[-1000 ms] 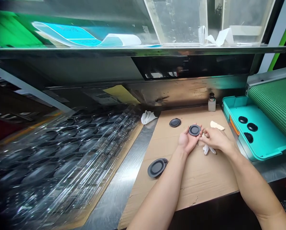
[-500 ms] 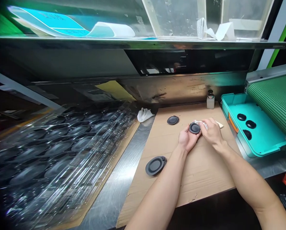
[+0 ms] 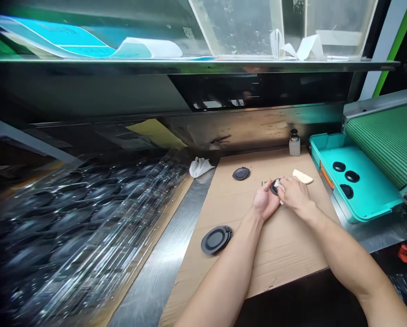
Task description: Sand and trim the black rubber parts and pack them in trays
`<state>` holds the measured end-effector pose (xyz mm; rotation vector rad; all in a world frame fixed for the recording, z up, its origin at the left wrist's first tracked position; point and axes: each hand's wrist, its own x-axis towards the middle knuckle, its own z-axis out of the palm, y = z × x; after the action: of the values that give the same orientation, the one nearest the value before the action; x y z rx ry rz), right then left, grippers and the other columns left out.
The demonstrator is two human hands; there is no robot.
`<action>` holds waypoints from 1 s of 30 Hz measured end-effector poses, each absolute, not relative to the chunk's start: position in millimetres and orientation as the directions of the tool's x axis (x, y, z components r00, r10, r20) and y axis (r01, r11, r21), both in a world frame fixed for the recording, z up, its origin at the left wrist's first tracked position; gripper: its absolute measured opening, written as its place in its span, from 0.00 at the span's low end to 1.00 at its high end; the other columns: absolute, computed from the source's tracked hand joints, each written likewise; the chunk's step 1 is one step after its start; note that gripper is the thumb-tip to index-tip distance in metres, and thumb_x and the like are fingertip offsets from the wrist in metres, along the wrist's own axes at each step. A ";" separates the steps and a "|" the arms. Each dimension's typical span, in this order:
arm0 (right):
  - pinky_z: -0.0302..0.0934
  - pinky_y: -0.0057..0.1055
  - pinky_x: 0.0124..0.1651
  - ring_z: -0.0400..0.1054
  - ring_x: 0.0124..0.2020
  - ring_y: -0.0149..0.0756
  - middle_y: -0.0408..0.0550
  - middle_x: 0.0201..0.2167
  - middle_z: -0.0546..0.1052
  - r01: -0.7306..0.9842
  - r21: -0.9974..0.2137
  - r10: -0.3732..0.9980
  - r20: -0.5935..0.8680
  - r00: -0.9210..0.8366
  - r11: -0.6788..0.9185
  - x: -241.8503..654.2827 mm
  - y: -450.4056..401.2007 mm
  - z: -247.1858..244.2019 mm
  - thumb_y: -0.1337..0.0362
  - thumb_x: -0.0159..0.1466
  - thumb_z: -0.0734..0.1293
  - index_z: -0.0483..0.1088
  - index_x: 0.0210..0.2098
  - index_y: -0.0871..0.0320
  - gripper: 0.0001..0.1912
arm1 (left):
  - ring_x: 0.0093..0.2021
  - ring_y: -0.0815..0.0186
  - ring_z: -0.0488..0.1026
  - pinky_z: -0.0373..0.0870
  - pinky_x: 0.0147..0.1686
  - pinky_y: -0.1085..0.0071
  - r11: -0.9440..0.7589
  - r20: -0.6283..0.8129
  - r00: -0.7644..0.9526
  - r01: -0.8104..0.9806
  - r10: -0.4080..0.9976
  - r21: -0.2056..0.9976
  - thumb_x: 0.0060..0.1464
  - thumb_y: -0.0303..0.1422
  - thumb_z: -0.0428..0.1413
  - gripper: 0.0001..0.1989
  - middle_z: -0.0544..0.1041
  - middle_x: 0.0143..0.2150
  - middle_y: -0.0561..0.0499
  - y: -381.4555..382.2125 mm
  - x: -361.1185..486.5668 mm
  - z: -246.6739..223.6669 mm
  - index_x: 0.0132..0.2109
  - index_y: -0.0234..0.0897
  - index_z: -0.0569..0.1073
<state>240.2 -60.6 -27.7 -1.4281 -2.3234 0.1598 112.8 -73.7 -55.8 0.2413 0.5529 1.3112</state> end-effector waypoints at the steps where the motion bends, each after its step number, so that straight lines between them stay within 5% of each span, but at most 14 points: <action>1: 0.60 0.34 0.47 0.71 0.47 0.44 0.55 0.45 0.79 0.848 -0.312 0.892 0.293 -0.343 0.429 243.1 -57.6 -28.7 0.61 0.71 0.62 0.75 0.43 0.57 0.10 | 0.52 0.57 0.78 0.74 0.56 0.58 0.250 -0.240 0.150 -0.846 0.959 0.471 0.70 0.35 0.43 0.19 0.81 0.48 0.38 -74.2 112.4 -55.4 0.46 0.28 0.77; 6: 0.61 0.33 0.44 0.73 0.43 0.41 0.53 0.43 0.79 0.727 -0.554 0.905 0.353 -0.236 0.406 257.0 -44.3 -28.9 0.67 0.69 0.59 0.71 0.45 0.58 0.10 | 0.46 0.60 0.80 0.78 0.46 0.63 0.262 -0.243 0.154 -0.811 0.958 0.523 0.71 0.35 0.44 0.18 0.82 0.46 0.37 -76.1 108.1 -52.7 0.45 0.29 0.76; 9: 0.61 0.33 0.45 0.73 0.43 0.40 0.50 0.44 0.80 0.612 -0.628 0.873 0.409 -0.264 0.480 255.7 -45.6 -28.6 0.67 0.68 0.60 0.69 0.52 0.58 0.14 | 0.32 0.64 0.79 0.76 0.31 0.71 0.293 -0.283 0.143 -0.739 0.948 0.607 0.72 0.41 0.42 0.23 0.81 0.36 0.40 -75.7 108.3 -53.2 0.43 0.29 0.76; 14: 0.62 0.33 0.48 0.72 0.44 0.40 0.52 0.41 0.80 0.578 -0.516 0.774 0.462 -0.433 0.632 247.6 -53.0 -31.6 0.64 0.71 0.64 0.75 0.45 0.58 0.09 | 0.19 0.67 0.71 0.66 0.17 0.73 0.243 -0.255 0.074 -0.634 0.964 0.734 0.69 0.53 0.42 0.31 0.75 0.24 0.46 -75.6 114.7 -60.2 0.34 0.32 0.74; 30: 0.62 0.32 0.46 0.73 0.44 0.39 0.53 0.42 0.80 0.755 -0.341 0.823 0.332 -0.461 0.560 240.8 -56.0 -29.9 0.66 0.71 0.62 0.75 0.43 0.60 0.09 | 0.20 0.63 0.75 0.71 0.21 0.72 0.181 -0.219 -0.106 -0.282 0.970 0.942 0.61 0.63 0.43 0.34 0.73 0.19 0.48 -79.7 125.7 -68.3 0.32 0.37 0.74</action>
<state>240.8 -56.0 -29.9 -1.2712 -2.3375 0.1996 125.7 -79.7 -68.3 0.7924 1.1894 1.2706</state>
